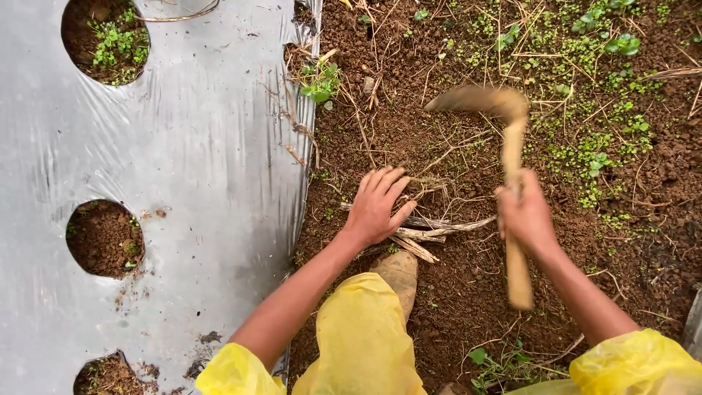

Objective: Pulling weeds from holes in plastic mulch and clearing dry plant debris using a sickle and hands.

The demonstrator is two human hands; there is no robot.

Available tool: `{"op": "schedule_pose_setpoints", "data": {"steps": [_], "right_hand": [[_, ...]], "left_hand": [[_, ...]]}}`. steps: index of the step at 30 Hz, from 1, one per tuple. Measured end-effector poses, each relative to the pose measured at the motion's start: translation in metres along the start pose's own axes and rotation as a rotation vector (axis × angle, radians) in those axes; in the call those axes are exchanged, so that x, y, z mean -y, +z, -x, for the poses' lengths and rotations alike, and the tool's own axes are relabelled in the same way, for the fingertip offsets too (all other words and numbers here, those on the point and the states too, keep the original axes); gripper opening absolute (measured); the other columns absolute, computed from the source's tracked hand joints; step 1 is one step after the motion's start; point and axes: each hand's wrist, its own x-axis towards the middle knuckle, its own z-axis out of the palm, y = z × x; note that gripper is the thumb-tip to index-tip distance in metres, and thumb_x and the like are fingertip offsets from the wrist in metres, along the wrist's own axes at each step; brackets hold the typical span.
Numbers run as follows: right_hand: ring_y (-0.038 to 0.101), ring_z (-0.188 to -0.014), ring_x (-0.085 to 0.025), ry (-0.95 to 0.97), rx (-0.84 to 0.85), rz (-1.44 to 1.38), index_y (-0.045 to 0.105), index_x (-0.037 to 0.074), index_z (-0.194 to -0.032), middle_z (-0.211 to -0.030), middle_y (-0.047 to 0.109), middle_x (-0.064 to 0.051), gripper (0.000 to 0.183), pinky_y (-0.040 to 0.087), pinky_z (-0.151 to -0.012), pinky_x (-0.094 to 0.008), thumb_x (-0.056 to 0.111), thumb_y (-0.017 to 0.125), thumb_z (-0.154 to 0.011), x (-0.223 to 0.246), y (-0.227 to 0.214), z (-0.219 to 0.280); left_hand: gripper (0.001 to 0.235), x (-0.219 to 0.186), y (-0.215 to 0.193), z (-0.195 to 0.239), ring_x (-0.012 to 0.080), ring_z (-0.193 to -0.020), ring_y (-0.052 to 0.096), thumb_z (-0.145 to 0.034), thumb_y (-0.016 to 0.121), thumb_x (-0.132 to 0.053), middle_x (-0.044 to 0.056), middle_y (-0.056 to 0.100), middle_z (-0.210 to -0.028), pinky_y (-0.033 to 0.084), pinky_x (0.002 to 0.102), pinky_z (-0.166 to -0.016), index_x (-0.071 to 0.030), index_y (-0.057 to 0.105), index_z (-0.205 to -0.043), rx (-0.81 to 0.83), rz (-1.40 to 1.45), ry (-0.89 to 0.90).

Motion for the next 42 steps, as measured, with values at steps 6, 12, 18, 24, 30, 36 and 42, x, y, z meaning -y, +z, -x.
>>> {"op": "schedule_pose_setpoints", "data": {"steps": [6,12,18,24,30,36,42], "right_hand": [[0.052,-0.05,-0.018,0.133,0.258,0.37,0.053,-0.006,-0.132,-0.074,0.062,-0.019,0.032,0.045,-0.041,-0.026,0.0,0.052,-0.101,-0.037,-0.001,0.036],[0.049,-0.045,-0.018,0.064,0.153,0.3,0.057,-0.005,-0.128,-0.09,0.068,-0.031,0.027,0.044,-0.041,-0.029,-0.003,0.052,-0.102,-0.019,-0.015,0.022],[0.05,-0.057,-0.019,0.124,-0.074,0.105,0.046,0.002,-0.134,-0.088,0.056,-0.011,0.026,0.045,-0.044,-0.031,0.005,0.051,-0.108,0.01,-0.035,-0.001],[0.046,-0.058,-0.017,0.363,0.006,0.038,0.051,0.005,-0.128,-0.08,0.054,-0.008,0.018,0.042,-0.047,-0.029,0.009,0.05,-0.11,-0.01,-0.034,-0.013],[0.046,-0.057,-0.018,0.344,-0.01,0.044,0.048,0.006,-0.124,-0.081,0.052,-0.008,0.014,0.042,-0.045,-0.031,0.008,0.049,-0.11,-0.015,-0.033,-0.015],[0.047,-0.056,-0.019,0.345,-0.006,0.085,0.048,0.005,-0.127,-0.08,0.054,-0.009,0.017,0.043,-0.044,-0.031,0.008,0.05,-0.11,-0.02,-0.035,-0.016],[0.047,-0.055,-0.019,0.341,-0.003,0.077,0.049,0.007,-0.125,-0.078,0.053,-0.008,0.016,0.043,-0.044,-0.03,0.007,0.051,-0.109,-0.023,-0.034,-0.015]], "left_hand": [[0.061,-0.007,-0.012,0.001,0.0298,-0.152,0.031,-0.106,0.043,-0.05,0.015,0.043,-0.158,0.015,0.049,-0.127,-0.01,0.046,-0.152,-0.109,-0.064,0.053],[0.065,0.008,0.003,0.011,0.0264,-0.149,0.039,-0.106,0.031,-0.052,0.016,0.049,-0.154,0.021,0.043,-0.128,-0.01,0.043,-0.154,0.077,0.059,0.031],[0.059,0.01,-0.014,0.005,0.0239,-0.133,0.052,-0.104,0.036,-0.055,0.007,0.06,-0.145,0.034,0.047,-0.114,-0.014,0.055,-0.142,-0.173,-0.032,0.088],[0.041,0.032,-0.088,-0.05,0.0241,-0.123,0.056,-0.095,0.069,-0.029,0.011,0.061,-0.134,0.045,0.039,-0.103,-0.009,0.061,-0.13,-0.678,-0.196,0.212],[0.059,0.07,-0.142,-0.099,0.0354,-0.144,0.037,-0.094,0.071,-0.051,0.013,0.046,-0.154,0.02,0.061,-0.121,-0.021,0.053,-0.142,-0.499,-0.614,-0.012],[0.017,0.11,-0.157,-0.103,0.0193,-0.095,0.055,-0.09,0.061,-0.007,0.002,0.064,-0.098,0.052,0.037,-0.09,-0.015,0.069,-0.103,-0.406,-0.947,-0.232],[0.012,0.123,-0.152,-0.094,0.0115,-0.065,0.05,-0.089,0.061,-0.001,0.001,0.059,-0.08,0.044,0.024,-0.053,-0.013,0.065,-0.089,-0.416,-0.961,-0.232]]}}
